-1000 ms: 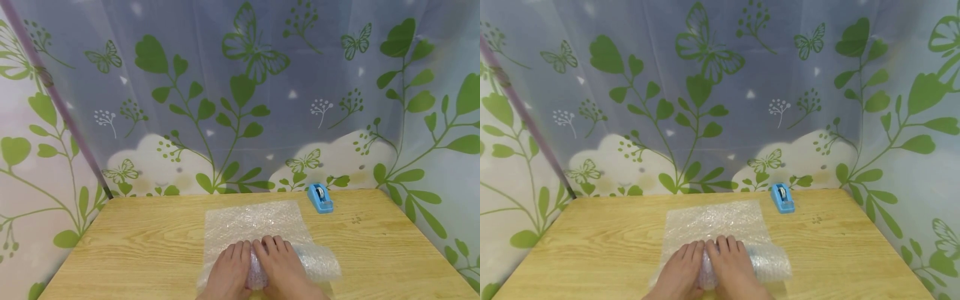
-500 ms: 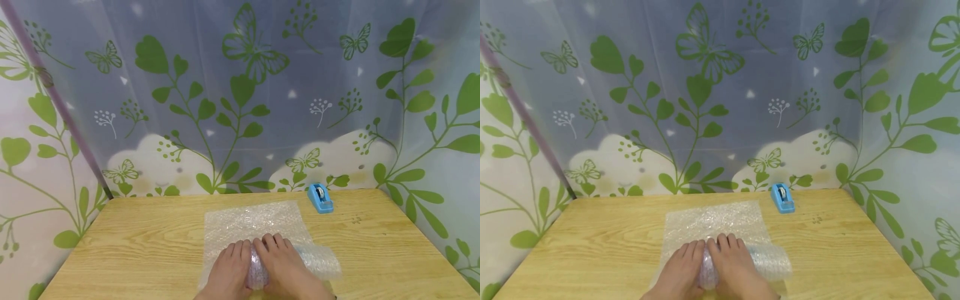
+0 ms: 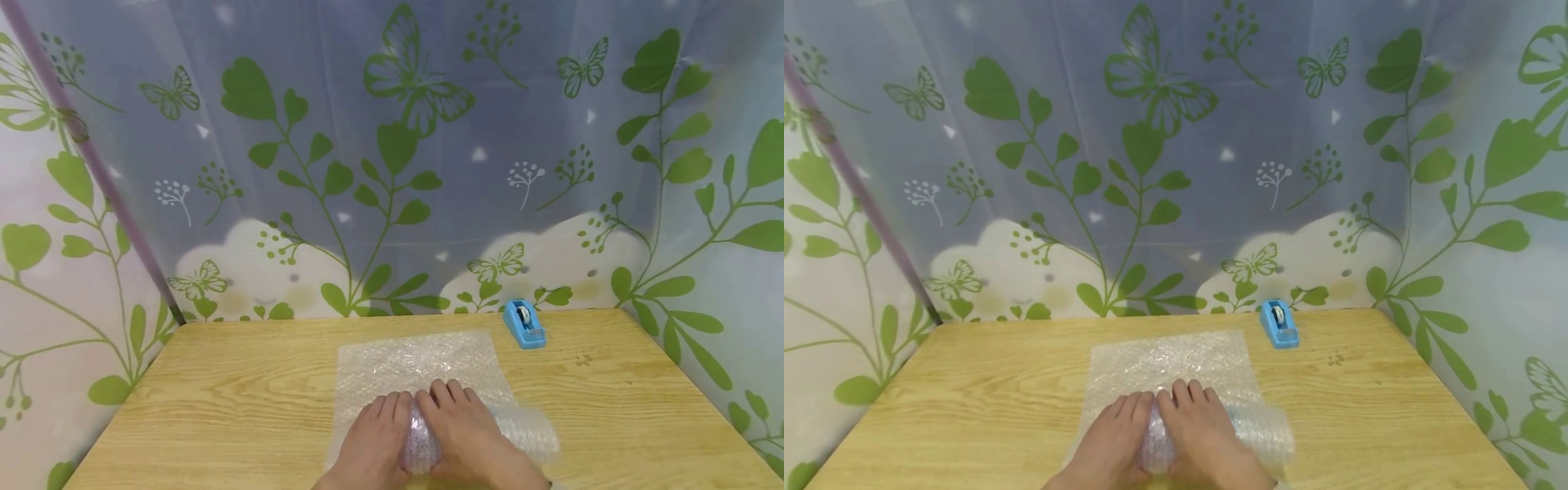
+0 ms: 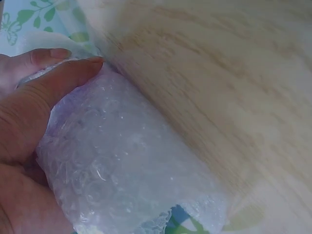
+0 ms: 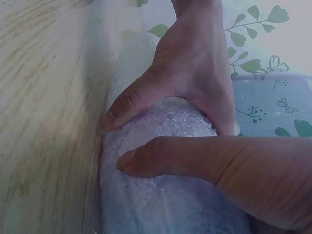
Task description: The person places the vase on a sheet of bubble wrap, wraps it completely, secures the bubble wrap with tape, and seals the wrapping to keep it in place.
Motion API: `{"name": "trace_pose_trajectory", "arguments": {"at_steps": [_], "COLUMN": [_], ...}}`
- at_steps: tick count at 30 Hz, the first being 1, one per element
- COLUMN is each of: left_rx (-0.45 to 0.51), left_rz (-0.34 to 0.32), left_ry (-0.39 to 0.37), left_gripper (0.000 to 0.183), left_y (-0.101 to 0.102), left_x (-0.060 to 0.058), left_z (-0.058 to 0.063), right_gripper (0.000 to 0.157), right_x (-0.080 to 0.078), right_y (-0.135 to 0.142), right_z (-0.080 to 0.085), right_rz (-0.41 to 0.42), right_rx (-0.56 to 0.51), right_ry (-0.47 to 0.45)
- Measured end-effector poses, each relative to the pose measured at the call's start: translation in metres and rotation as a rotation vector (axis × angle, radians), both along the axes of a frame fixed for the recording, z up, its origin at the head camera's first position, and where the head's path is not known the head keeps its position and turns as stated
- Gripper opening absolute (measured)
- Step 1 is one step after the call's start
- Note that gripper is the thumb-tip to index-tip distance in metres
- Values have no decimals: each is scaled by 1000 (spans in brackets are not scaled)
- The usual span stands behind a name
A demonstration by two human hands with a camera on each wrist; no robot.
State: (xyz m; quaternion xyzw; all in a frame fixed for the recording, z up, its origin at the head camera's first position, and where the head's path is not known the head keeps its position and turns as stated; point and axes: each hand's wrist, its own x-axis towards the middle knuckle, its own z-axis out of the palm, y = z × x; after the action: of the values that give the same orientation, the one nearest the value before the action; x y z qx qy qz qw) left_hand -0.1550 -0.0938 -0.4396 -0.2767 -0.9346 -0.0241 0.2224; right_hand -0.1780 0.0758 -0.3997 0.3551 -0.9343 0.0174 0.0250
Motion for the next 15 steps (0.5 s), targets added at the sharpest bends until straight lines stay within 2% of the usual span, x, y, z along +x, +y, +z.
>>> {"name": "trace_pose_trajectory", "arguments": {"at_steps": [4, 15], "left_rx": [7, 21], "left_rz": [-17, -14], "left_ry": [1, 25], "left_gripper": [90, 92], "left_y": [0, 1], "left_x": [0, 6], "left_z": [-1, -4], "right_gripper": [83, 87], "right_x": [2, 9], "right_y": [0, 0], "right_z": [-1, -2], "right_rz": [-8, -14], "right_rx": [-4, 35], "right_ry": [9, 41]}}
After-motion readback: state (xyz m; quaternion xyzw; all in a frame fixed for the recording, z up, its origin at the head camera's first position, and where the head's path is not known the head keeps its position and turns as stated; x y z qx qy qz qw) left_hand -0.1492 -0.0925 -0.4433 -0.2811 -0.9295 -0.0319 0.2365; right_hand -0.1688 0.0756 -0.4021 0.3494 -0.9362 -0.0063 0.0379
